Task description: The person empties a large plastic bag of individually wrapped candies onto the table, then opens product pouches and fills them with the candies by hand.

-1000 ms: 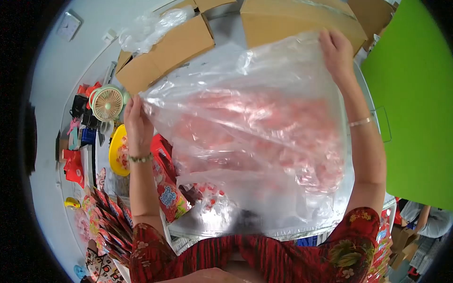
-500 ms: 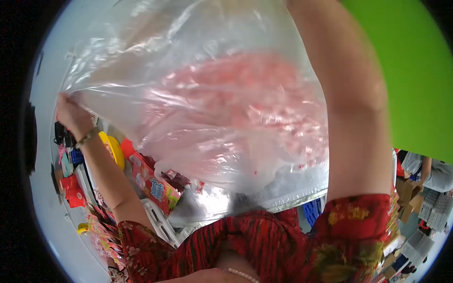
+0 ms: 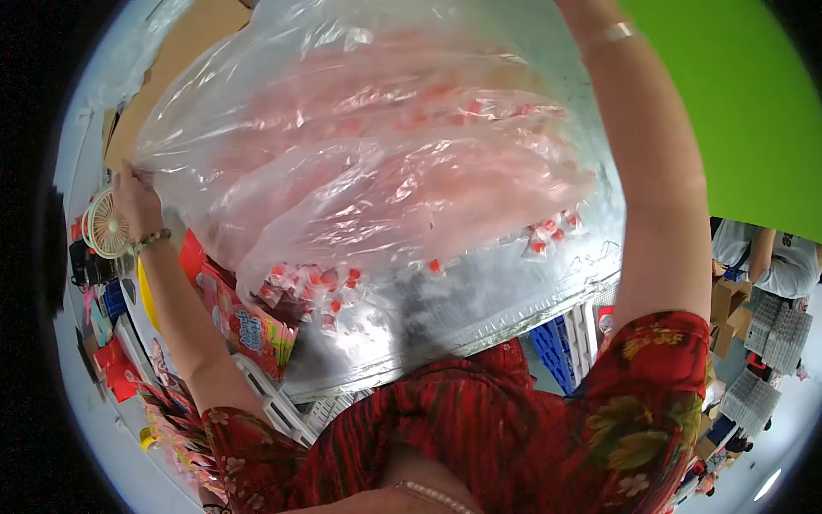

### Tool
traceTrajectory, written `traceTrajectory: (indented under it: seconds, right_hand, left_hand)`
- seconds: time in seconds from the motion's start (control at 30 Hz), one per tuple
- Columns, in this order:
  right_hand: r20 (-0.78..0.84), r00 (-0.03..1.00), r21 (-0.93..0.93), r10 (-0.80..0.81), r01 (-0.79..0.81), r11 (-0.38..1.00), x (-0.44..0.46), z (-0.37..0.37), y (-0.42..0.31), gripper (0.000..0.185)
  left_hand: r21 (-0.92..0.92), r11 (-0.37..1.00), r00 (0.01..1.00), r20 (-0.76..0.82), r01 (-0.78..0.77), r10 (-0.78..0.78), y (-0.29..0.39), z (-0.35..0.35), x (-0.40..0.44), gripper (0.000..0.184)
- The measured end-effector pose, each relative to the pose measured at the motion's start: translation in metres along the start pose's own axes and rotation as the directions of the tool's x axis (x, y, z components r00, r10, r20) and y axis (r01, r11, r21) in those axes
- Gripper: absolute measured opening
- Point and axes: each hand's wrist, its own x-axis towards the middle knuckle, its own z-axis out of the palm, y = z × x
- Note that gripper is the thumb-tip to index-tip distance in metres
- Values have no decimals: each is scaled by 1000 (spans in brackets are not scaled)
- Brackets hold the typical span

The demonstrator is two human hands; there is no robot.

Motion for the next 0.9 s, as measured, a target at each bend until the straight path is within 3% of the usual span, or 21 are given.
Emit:
traceTrajectory:
  seconds: [0.07, 0.1, 0.13, 0.17, 0.2, 0.23, 0.27, 0.33, 0.37, 0.4, 0.47, 0.53, 0.57, 0.63, 0.7, 0.73, 0.77, 0.8, 0.83, 0.87, 0.9]
  right_hand:
    - [-81, 996, -5, 35, -35, 999, -48, 26, -5, 30]
    - [-158, 984, -1, 76, -77, 997, -76, 39, -3, 24]
    - [136, 863, 70, 487, -499, 864, -102, 52, 8, 50]
    - [131, 865, 76, 484, -495, 865, -107, 68, 6, 50]
    - [183, 872, -107, 453, -441, 891, -104, 82, 3, 67]
    - [231, 874, -290, 428, -358, 888, -97, 94, 2, 87]
    - [202, 890, -305, 409, -340, 890, -88, 103, 2, 87]
    - [-245, 826, -49, 508, -534, 844, -63, 120, 3, 91]
    - [-274, 846, -62, 457, -489, 870, -48, 120, 8, 91]
    - [-297, 849, -66, 438, -475, 877, -31, 115, 2, 91]
    - [-188, 789, -154, 585, -612, 776, -1, 100, -17, 90]
    - [-218, 803, -144, 555, -589, 795, 10, 106, -14, 90]
    - [-232, 805, -131, 546, -582, 802, 16, 113, -7, 89]
    - [-18, 850, -233, 527, -516, 825, 20, 135, 15, 78]
    - [-136, 838, 96, 528, -519, 849, 17, 158, 52, 57]
    - [-131, 843, 93, 521, -513, 853, 17, 145, 48, 57]
    - [-134, 780, 469, 611, -494, 732, 15, 128, 45, 43]
    - [-91, 712, 773, 697, -391, 500, 14, 109, 37, 31]
    - [-318, 753, 451, 577, -415, 790, 19, 91, 40, 22]
    - [-461, 807, 37, 369, -398, 917, 26, 72, 41, 15]
    - [-393, 771, 126, 501, -495, 860, 30, 45, 17, 14]
  left_hand:
    - [-485, 787, 924, 197, 381, -326, 2, 1, -6, 19]
    - [-345, 887, 924, 330, 307, -191, 24, 1, -16, 28]
    - [-209, 958, 878, 473, 195, -75, 46, 0, -26, 40]
    - [-68, 997, 810, 582, -45, 76, 39, 9, -32, 50]
    - [43, 952, 695, 693, -302, 189, 28, 21, -42, 60]
    - [55, 884, 695, 641, -464, 325, 24, 28, -62, 51]
    - [87, 783, 672, 576, -616, 465, 29, 33, -72, 43]
    - [281, 780, 551, 829, -560, 97, 55, 17, -64, 23]
    - [192, 848, 704, 661, -494, 260, 71, 5, -65, 19]
    - [169, 878, 727, 641, -447, 247, 98, -15, -61, 18]
    - [75, 920, 786, 550, -385, 284, 134, -51, -55, 19]
    - [91, 957, 834, 517, -277, 193, 144, -76, -53, 17]
    - [-18, 957, 829, 494, -291, 261, 145, -83, -56, 13]
    - [-92, 967, 814, 524, -238, 250, 133, -88, -60, 10]
    - [-36, 981, 784, 595, -192, 175, 116, -91, -63, 10]
    - [75, 983, 729, 681, -170, 74, 105, -90, -66, 10]
    - [185, 970, 661, 749, -156, -36, 93, -87, -69, 11]
    - [184, 971, 661, 749, -150, -40, 81, -80, -71, 11]
    - [193, 892, 654, 744, -408, 138, 67, -68, -71, 12]
    - [204, 748, 599, 741, -632, 304, 56, -58, -70, 14]
    - [356, 734, 701, 677, -578, 223, 46, -46, -61, 14]
